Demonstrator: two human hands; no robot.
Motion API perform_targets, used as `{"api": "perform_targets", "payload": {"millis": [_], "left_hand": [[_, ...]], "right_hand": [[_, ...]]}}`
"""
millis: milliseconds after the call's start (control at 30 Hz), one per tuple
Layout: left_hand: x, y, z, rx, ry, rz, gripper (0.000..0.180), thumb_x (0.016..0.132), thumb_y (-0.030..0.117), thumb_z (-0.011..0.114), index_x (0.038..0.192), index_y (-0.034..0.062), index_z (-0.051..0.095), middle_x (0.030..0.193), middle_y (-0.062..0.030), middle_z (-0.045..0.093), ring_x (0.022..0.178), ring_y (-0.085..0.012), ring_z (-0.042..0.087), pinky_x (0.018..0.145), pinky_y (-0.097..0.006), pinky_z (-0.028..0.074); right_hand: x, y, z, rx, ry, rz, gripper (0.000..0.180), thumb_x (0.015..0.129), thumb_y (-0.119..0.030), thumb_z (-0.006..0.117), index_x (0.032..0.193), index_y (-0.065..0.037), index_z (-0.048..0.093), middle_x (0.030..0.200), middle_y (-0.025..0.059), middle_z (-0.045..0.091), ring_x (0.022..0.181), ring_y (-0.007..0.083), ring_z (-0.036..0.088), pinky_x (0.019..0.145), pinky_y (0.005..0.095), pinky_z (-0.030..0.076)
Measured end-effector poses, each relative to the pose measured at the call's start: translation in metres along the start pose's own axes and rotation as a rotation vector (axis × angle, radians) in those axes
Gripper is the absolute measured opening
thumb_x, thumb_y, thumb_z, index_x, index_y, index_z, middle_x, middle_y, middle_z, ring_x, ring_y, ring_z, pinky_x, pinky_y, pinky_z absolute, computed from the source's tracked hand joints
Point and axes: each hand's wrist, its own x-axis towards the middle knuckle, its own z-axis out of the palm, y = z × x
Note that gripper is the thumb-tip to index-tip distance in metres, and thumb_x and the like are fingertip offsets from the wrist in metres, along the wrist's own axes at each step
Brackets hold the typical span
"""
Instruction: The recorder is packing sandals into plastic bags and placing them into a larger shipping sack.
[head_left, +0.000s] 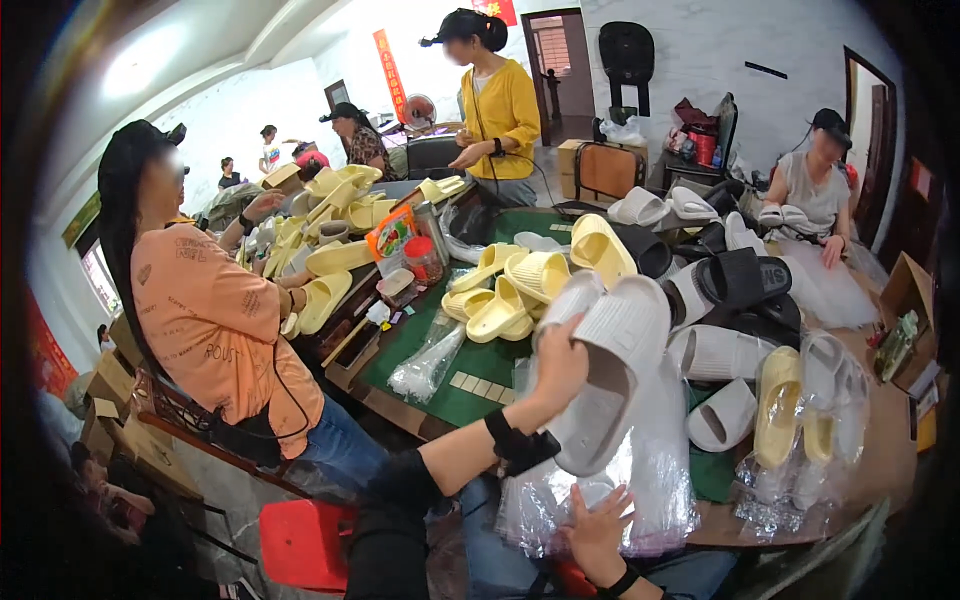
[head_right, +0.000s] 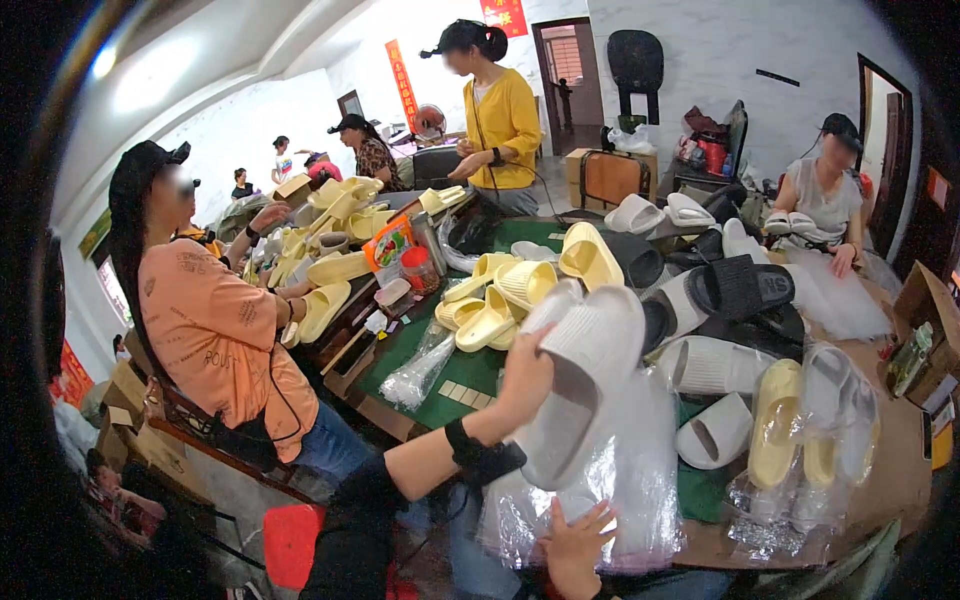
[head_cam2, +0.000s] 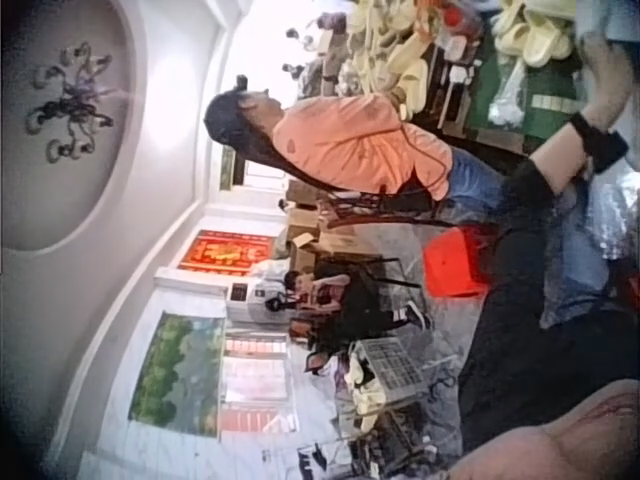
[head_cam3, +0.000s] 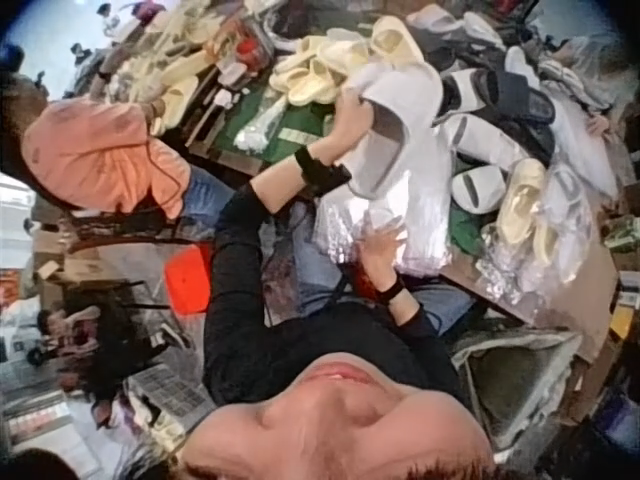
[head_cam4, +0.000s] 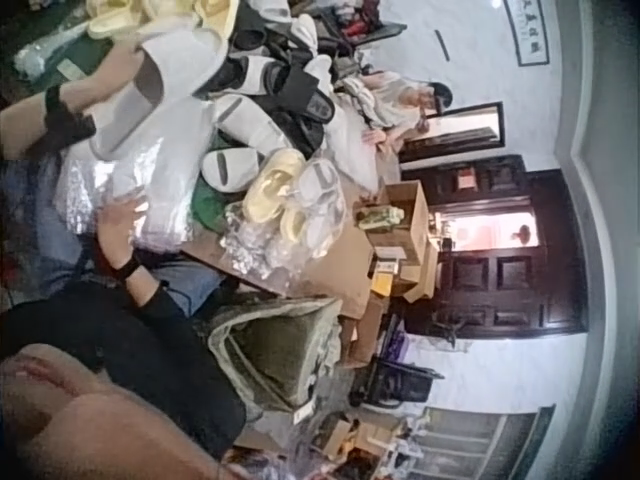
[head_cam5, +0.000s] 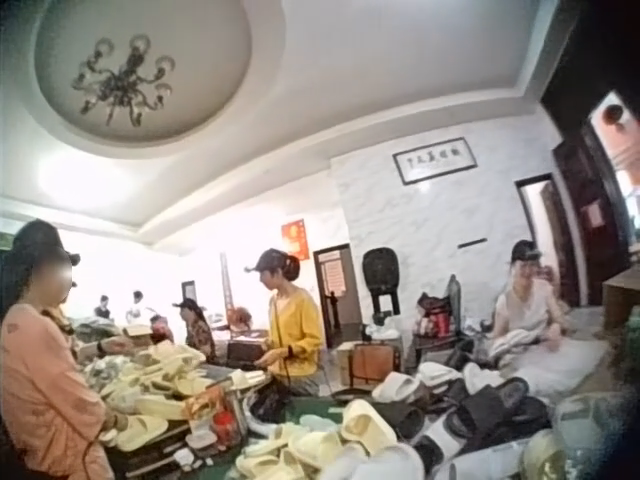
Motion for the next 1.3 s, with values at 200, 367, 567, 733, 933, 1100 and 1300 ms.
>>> {"api": "perform_targets", "payload": {"millis": [200, 367, 567, 733, 933, 1100, 1300], "left_hand": [[-0.052, 0.034, 0.007, -0.017, -0.266, -0.09, 0.047, 0.077, -0.002, 0.048, 0.121, 0.0036, 0.061, 0.104, -0.0285, 0.054, 0.105, -0.0427, 0.051, 0.093, -0.046, 0.041], [-0.063, -0.001, 0.013, 0.218, -0.526, -0.153, 0.05, 0.077, 0.004, 0.053, 0.127, 0.0055, 0.057, 0.117, -0.0296, 0.049, 0.108, -0.0456, 0.05, 0.094, -0.048, 0.042], [-0.089, -0.002, 0.006, 0.235, -0.788, -0.204, 0.068, 0.081, 0.018, 0.064, 0.143, 0.0116, 0.037, 0.125, -0.0309, 0.045, 0.119, -0.0448, 0.045, 0.1, -0.046, 0.039], [-0.139, 0.031, -0.033, 0.024, -0.882, 0.159, 0.059, 0.088, 0.031, 0.062, 0.142, 0.0183, 0.041, 0.139, -0.0278, 0.037, 0.128, -0.043, 0.039, 0.108, -0.048, 0.03], [-0.181, -0.016, -0.077, 0.428, -0.378, 0.046, 0.057, 0.086, 0.035, 0.065, 0.136, 0.0145, 0.045, 0.135, -0.0237, 0.041, 0.124, -0.0405, 0.041, 0.101, -0.049, 0.034], [-0.244, -0.047, -0.08, 0.29, -0.161, -0.312, 0.072, 0.076, 0.037, 0.075, 0.133, 0.0066, 0.043, 0.128, -0.0213, 0.044, 0.119, -0.039, 0.043, 0.1, -0.048, 0.035], [-0.285, -0.08, -0.07, 0.055, -0.183, -0.965, 0.094, 0.065, 0.045, 0.083, 0.132, -0.0014, 0.037, 0.131, -0.0208, 0.041, 0.122, -0.0315, 0.042, 0.1, -0.042, 0.036]], "right_hand": [[0.006, 0.003, 0.029, -0.025, -0.03, 0.035, 0.076, 0.077, -0.061, 0.063, 0.137, -0.017, 0.051, 0.147, 0.0327, 0.028, 0.133, 0.0606, 0.015, 0.1, 0.0683, 0.027], [0.006, -0.006, 0.008, -0.068, -0.109, 0.062, 0.064, 0.079, -0.06, 0.06, 0.129, -0.02, 0.058, 0.148, 0.037, 0.019, 0.135, 0.0588, 0.013, 0.102, 0.0684, 0.025], [0.015, 0.01, 0.076, -0.109, 0.209, 0.082, 0.052, 0.08, -0.049, 0.061, 0.125, -0.022, 0.06, 0.145, 0.0437, 0.012, 0.134, 0.0594, 0.015, 0.101, 0.0701, 0.022], [0.01, 0.012, 0.038, 0.15, 0.144, 0.039, 0.057, 0.078, -0.049, 0.063, 0.127, -0.021, 0.057, 0.144, 0.0443, 0.014, 0.133, 0.06, 0.016, 0.1, 0.0708, 0.023], [0.007, -0.001, 0.015, 0.109, 0.01, 0.022, 0.042, 0.091, -0.036, 0.045, 0.127, -0.021, 0.06, 0.144, 0.0443, 0.017, 0.131, 0.0626, 0.02, 0.099, 0.0702, 0.026], [0.009, 0.008, 0.017, 0.022, -0.001, 0.007, 0.044, 0.087, -0.041, 0.053, 0.125, -0.02, 0.061, 0.142, 0.0463, 0.017, 0.131, 0.0631, 0.02, 0.097, 0.0691, 0.03], [0.001, 0.021, -0.033, 0.068, -0.1, -0.069, 0.062, 0.079, -0.061, 0.061, 0.124, -0.019, 0.062, 0.137, 0.0472, 0.026, 0.126, 0.0629, 0.03, 0.094, 0.0623, 0.04]]}}
